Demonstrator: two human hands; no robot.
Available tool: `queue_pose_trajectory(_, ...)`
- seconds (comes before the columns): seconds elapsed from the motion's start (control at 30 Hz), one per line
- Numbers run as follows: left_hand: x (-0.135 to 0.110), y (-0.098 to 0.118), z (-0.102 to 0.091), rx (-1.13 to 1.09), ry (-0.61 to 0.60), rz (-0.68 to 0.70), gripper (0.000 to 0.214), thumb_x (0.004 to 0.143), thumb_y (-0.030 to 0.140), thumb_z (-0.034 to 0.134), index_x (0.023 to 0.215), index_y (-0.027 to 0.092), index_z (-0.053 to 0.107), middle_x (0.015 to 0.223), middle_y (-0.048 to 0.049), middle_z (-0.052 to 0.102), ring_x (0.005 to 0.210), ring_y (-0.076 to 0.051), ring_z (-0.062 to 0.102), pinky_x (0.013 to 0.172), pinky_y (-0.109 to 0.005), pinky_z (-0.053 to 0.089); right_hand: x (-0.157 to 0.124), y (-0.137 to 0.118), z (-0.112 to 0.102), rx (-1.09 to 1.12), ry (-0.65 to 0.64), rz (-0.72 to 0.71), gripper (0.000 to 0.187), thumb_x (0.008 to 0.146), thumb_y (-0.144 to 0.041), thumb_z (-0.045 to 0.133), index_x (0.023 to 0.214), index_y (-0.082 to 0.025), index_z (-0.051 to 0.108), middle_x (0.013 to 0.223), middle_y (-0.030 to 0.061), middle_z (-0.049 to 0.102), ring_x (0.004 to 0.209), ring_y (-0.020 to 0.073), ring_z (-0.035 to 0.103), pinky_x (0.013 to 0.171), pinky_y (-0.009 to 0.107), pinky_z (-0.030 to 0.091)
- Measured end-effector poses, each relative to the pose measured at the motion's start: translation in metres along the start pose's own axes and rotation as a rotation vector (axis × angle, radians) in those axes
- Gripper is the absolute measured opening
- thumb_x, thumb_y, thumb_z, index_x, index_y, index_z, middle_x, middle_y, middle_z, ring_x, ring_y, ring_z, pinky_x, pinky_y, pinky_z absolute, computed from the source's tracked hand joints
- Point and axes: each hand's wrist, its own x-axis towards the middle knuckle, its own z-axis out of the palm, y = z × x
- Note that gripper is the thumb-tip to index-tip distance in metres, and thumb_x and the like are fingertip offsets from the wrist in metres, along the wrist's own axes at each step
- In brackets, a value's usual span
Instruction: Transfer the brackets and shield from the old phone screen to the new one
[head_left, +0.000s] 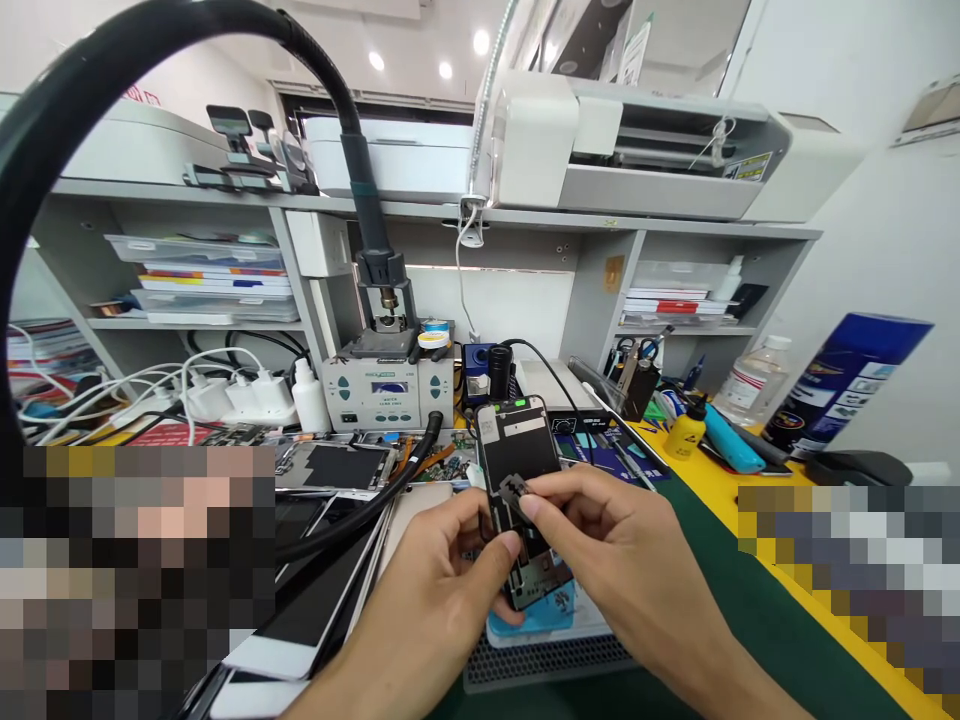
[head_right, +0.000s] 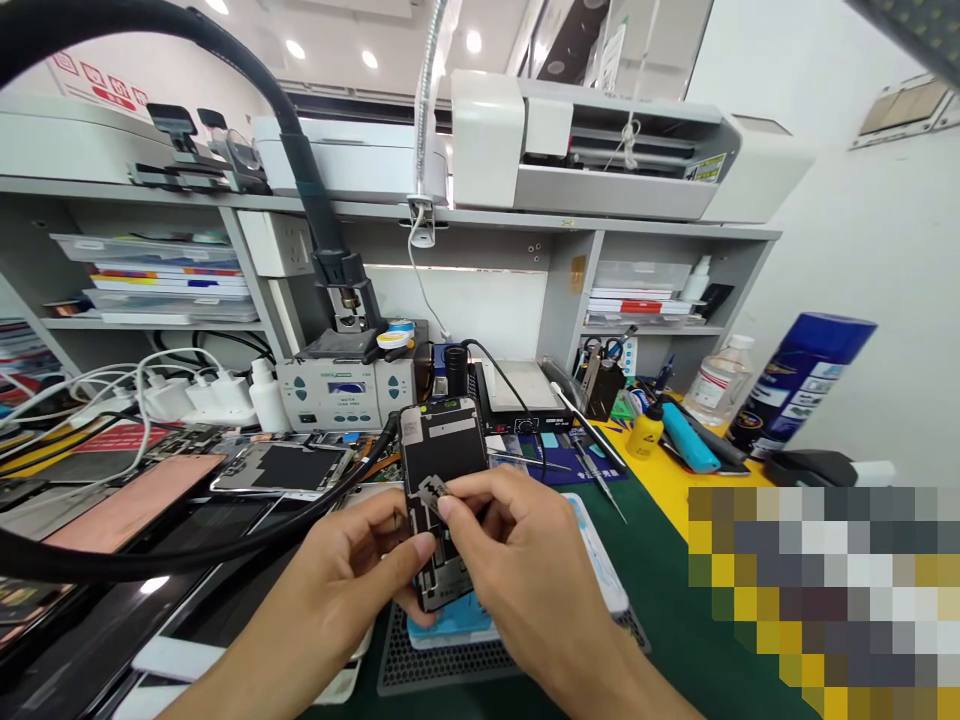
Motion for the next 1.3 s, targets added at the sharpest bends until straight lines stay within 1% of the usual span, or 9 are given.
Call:
queue_pose_trajectory(0.13,-0.0015,-0.0007,0.0004,0.008,-0.004,0.012,0.022,0.093,0.033,0.053,0.101,0.017,0.066,0.080,-0.0008,0.052,0.074,-0.017,0.054,0.063,-0.034,0.062,-0.0001,0.0003,-0.0002,-0.004,-0.005,-0.004,0.015,0.086,-0.033,0.064,0.081,-0.022,0.074,0.067,0.0014,0.066,0.056,0.0148,0.055,0.048,0.024,0.041)
queue_pose_trajectory(0.3,-0.0017,-0.0018,0.0004,0.025,0.009,0.000,0.021,0.093,0.035,0.054,0.094,0.017,0.065,0.076,0.0011,0.047,0.072,-0.016,0.054,0.063,-0.034,0.062,0.0012,0.0004,-0.0014,-0.012,-0.025,0.001,0.017,0.087,-0.034,0.064,0.084,-0.022,0.075,0.069,0.0020,0.068,0.058,0.0155,0.057,0.049,0.025,0.041)
queue_pose_trajectory(0.47,-0.0021,-0.0007,0.0000,0.052,0.002,-0.009,0.025,0.093,0.038,0.053,0.101,0.017,0.066,0.078,0.0001,0.051,0.070,-0.017,0.057,0.064,-0.034,0.061,0.0007,0.0002,-0.0013,-0.011,-0.023,-0.007,0.016,0.088,-0.032,0.064,0.085,-0.021,0.074,0.070,0.0017,0.068,0.057,0.0152,0.057,0.049,0.024,0.042)
queue_pose_trajectory(0.57,-0.0009,0.0013,0.0009,0.035,0.005,-0.020,0.025,0.089,0.036,0.060,0.103,0.017,0.067,0.079,-0.0009,0.054,0.070,-0.018,0.057,0.064,-0.034,0.062,0.0008,0.0020,-0.0009,-0.020,-0.027,-0.031,0.014,0.089,-0.030,0.063,0.086,-0.023,0.075,0.072,0.0009,0.068,0.059,0.0149,0.058,0.052,0.024,0.043)
queue_pose_trajectory(0.67,0.0008,0.0031,0.0017,0.042,0.019,-0.035,0.025,0.085,0.034,0.065,0.103,0.016,0.067,0.082,-0.0015,0.057,0.068,-0.017,0.058,0.063,-0.031,0.060,0.0011,0.0050,-0.0002,-0.033,-0.026,-0.063,0.013,0.089,-0.027,0.062,0.087,-0.024,0.075,0.075,0.0007,0.068,0.060,0.0147,0.058,0.053,0.024,0.043)
queue_pose_trajectory(0.8,-0.0002,0.0035,0.0008,0.108,0.017,-0.033,0.025,0.091,0.037,0.057,0.102,0.017,0.067,0.084,-0.0019,0.059,0.067,-0.016,0.060,0.065,-0.028,0.058,0.0009,0.0077,0.0005,-0.039,-0.024,-0.102,0.013,0.089,-0.024,0.062,0.086,-0.025,0.075,0.076,0.0007,0.068,0.061,0.0143,0.058,0.054,0.024,0.043)
queue_pose_trajectory(0.93,-0.0014,0.0030,-0.0001,0.143,0.022,-0.035,0.025,0.091,0.038,0.058,0.101,0.018,0.067,0.081,-0.0007,0.057,0.067,-0.016,0.061,0.067,-0.028,0.057,0.0015,0.0089,0.0012,-0.036,-0.026,-0.126,0.014,0.089,-0.022,0.061,0.084,-0.024,0.074,0.075,0.0009,0.068,0.061,0.0144,0.058,0.055,0.024,0.043)
queue_pose_trajectory(1.1,0.0000,0.0041,0.0006,0.127,0.023,-0.032,0.025,0.090,0.037,0.060,0.104,0.018,0.068,0.083,-0.0016,0.060,0.069,-0.017,0.063,0.066,-0.028,0.057,0.0027,0.0084,0.0001,-0.023,-0.037,-0.101,0.014,0.089,-0.023,0.061,0.086,-0.024,0.075,0.075,0.0004,0.067,0.059,0.0135,0.056,0.053,0.024,0.041)
queue_pose_trajectory(1.3,0.0001,0.0055,0.0004,0.097,0.010,-0.048,0.026,0.090,0.034,0.059,0.107,0.016,0.069,0.092,-0.0042,0.066,0.069,-0.015,0.063,0.066,-0.028,0.058,0.0026,0.0022,-0.0068,0.054,-0.110,0.002,0.014,0.089,-0.026,0.062,0.082,-0.023,0.074,0.072,-0.0018,0.067,0.060,0.0124,0.055,0.051,0.021,0.039)
